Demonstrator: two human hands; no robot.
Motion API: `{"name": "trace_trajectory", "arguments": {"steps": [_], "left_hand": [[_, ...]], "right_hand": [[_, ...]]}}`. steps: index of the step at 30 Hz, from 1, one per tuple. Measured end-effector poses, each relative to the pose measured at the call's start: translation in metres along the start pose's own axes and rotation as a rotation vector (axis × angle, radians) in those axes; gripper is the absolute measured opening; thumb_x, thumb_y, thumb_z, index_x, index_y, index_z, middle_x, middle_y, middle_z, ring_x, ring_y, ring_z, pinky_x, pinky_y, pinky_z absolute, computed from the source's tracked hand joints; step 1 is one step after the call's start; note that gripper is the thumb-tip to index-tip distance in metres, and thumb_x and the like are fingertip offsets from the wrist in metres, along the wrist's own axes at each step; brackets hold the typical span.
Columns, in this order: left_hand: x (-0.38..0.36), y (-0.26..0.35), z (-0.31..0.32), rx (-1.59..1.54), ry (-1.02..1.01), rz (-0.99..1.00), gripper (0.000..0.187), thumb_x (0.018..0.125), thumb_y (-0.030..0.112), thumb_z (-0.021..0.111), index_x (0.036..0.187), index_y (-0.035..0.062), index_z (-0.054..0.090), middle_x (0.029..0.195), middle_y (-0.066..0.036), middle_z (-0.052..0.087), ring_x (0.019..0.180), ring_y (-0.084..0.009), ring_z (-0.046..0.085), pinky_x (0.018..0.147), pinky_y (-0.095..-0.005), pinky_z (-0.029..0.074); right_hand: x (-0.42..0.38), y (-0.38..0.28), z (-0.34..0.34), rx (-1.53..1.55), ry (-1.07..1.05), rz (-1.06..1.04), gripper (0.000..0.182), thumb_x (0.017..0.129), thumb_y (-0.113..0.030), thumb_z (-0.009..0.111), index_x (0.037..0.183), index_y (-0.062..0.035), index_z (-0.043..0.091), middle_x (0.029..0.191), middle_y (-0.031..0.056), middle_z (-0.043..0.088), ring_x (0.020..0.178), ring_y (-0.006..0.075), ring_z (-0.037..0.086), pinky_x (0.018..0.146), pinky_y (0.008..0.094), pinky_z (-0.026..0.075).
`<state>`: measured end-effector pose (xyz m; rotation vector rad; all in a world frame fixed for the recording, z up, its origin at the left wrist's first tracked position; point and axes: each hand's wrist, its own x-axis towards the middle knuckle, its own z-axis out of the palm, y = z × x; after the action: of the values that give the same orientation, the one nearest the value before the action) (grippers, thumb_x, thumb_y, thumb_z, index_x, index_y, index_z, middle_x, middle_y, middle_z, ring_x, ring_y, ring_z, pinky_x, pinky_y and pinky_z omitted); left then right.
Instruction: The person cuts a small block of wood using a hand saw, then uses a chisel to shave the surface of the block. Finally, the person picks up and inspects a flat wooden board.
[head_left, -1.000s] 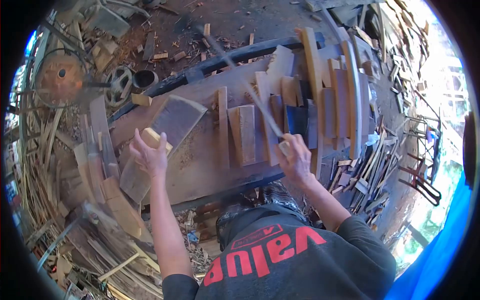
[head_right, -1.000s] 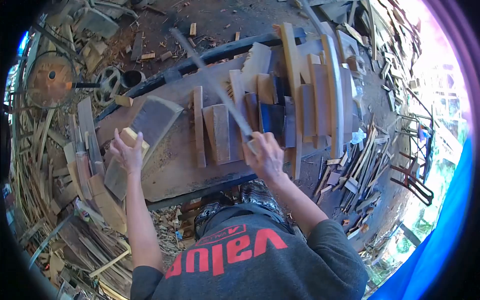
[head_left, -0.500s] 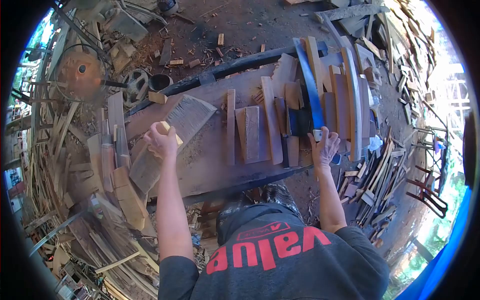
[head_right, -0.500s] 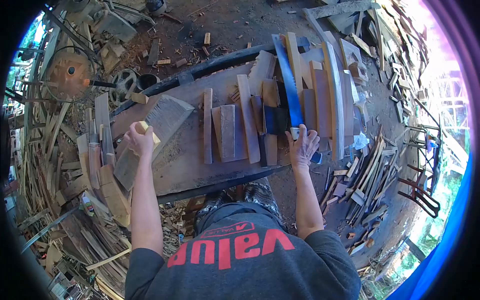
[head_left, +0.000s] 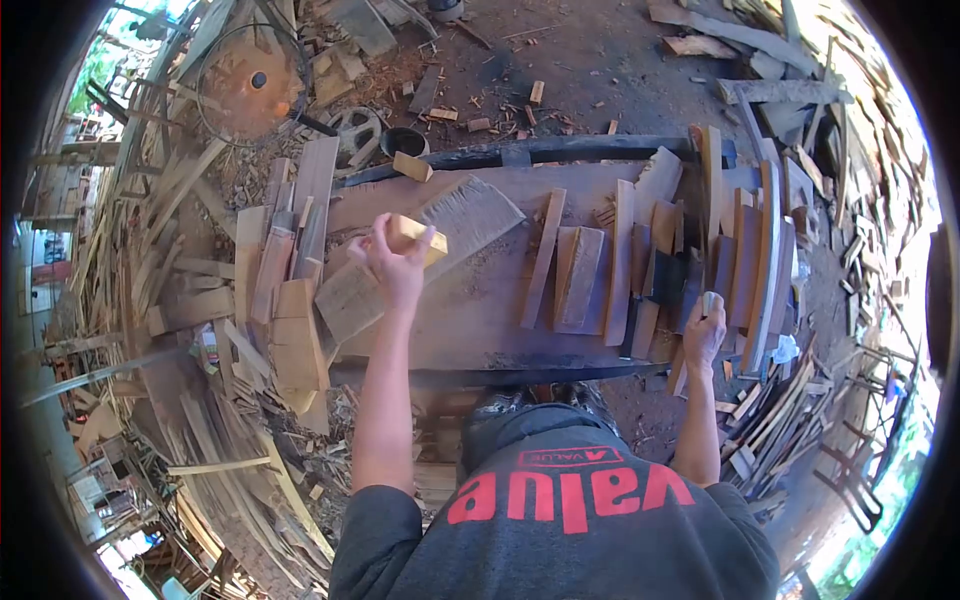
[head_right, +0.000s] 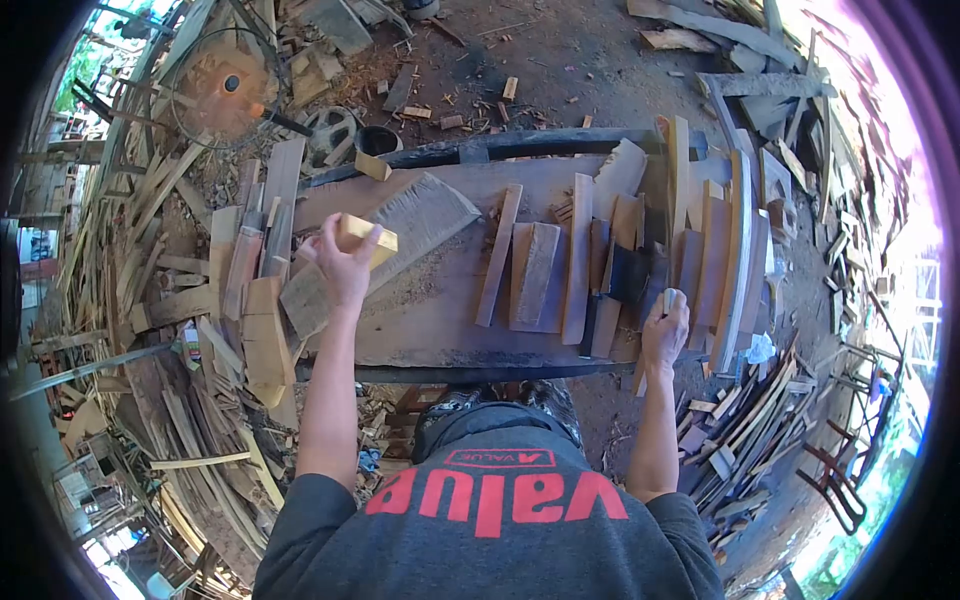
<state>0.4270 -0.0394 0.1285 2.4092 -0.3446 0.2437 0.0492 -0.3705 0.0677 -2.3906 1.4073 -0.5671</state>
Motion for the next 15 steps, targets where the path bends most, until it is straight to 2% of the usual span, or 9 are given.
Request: {"name": "trace_trajectory", "arguments": {"steps": [2,4,5,7,9,11,13,14,15], "left_hand": [[-0.001,0.016,-0.018,0.040,-0.078,0.016,0.070,0.071,0.043,0.086,0.121,0.0070,0.053,0.120,-0.016,0.038,0.112,-0.0323,0.043,0.097,-0.0432,0.041],[-0.001,0.026,-0.028,0.150,-0.320,0.044,0.070,0.067,0.045,0.087,0.116,0.0064,0.054,0.119,-0.014,0.042,0.111,-0.0340,0.049,0.097,-0.0451,0.042],[0.000,0.034,-0.031,0.359,-0.367,0.092,0.067,0.065,0.041,0.089,0.111,0.0070,0.054,0.119,-0.012,0.047,0.110,-0.0346,0.053,0.094,-0.0478,0.044],[0.000,0.034,-0.026,0.403,-0.425,0.137,0.064,0.065,0.036,0.089,0.112,0.0065,0.054,0.117,-0.013,0.051,0.109,-0.0355,0.055,0.093,-0.0485,0.045],[0.001,0.030,-0.021,0.447,-0.478,0.186,0.062,0.066,0.030,0.089,0.112,0.0061,0.054,0.115,-0.014,0.054,0.107,-0.0365,0.056,0.092,-0.0491,0.046],[0.002,0.024,-0.017,0.280,-0.495,0.216,0.059,0.065,0.020,0.088,0.111,0.0048,0.054,0.109,-0.018,0.059,0.105,-0.0389,0.057,0.089,-0.0491,0.047],[0.004,0.023,-0.024,0.310,-0.487,0.198,0.059,0.065,0.018,0.088,0.111,0.0045,0.053,0.108,-0.019,0.060,0.105,-0.0397,0.058,0.090,-0.0485,0.047],[0.006,0.022,-0.027,0.334,-0.477,0.170,0.058,0.065,0.016,0.087,0.110,0.0042,0.053,0.108,-0.020,0.061,0.105,-0.0405,0.058,0.090,-0.0479,0.047],[0.008,0.017,-0.029,0.345,-0.486,0.176,0.058,0.065,0.016,0.087,0.110,0.0042,0.053,0.108,-0.020,0.061,0.105,-0.0405,0.058,0.090,-0.0479,0.047]], "right_hand": [[-0.003,-0.028,-0.014,0.026,-0.018,0.072,0.026,0.093,-0.016,0.061,0.114,-0.0026,0.055,0.095,0.0219,0.060,0.091,0.0415,0.061,0.076,0.0486,0.048],[-0.016,-0.047,-0.017,0.154,0.081,-0.095,0.023,0.092,-0.013,0.061,0.112,-0.0024,0.055,0.094,0.0214,0.059,0.088,0.0396,0.061,0.077,0.0464,0.049],[-0.023,-0.056,-0.016,0.276,0.009,-0.098,0.023,0.089,-0.008,0.063,0.110,-0.0024,0.055,0.094,0.0204,0.059,0.087,0.0380,0.060,0.078,0.0435,0.049],[-0.032,-0.101,-0.023,0.429,-0.174,-0.026,0.026,0.086,-0.004,0.065,0.110,-0.0014,0.055,0.095,0.0200,0.059,0.088,0.0372,0.061,0.077,0.0422,0.049],[-0.046,-0.115,0.003,0.575,-0.300,-0.111,0.025,0.085,-0.002,0.065,0.108,-0.0004,0.055,0.093,0.0202,0.059,0.084,0.0375,0.061,0.074,0.0403,0.050],[-0.055,-0.156,0.007,0.653,-0.435,-0.126,0.025,0.086,-0.003,0.065,0.108,-0.0008,0.055,0.093,0.0216,0.060,0.083,0.0404,0.061,0.072,0.0424,0.050],[-0.066,-0.182,0.018,0.652,-0.460,-0.307,0.025,0.087,-0.006,0.065,0.109,-0.0023,0.053,0.093,0.0230,0.060,0.084,0.0437,0.061,0.071,0.0466,0.050],[-0.075,-0.191,0.023,0.674,-0.503,-0.323,0.023,0.089,-0.010,0.063,0.108,-0.0037,0.052,0.093,0.0229,0.059,0.085,0.0448,0.061,0.070,0.0512,0.050],[-0.079,-0.203,0.026,0.660,-0.569,-0.345,0.020,0.090,-0.011,0.062,0.106,-0.0045,0.051,0.091,0.0225,0.058,0.083,0.0442,0.061,0.070,0.0516,0.050]]}}
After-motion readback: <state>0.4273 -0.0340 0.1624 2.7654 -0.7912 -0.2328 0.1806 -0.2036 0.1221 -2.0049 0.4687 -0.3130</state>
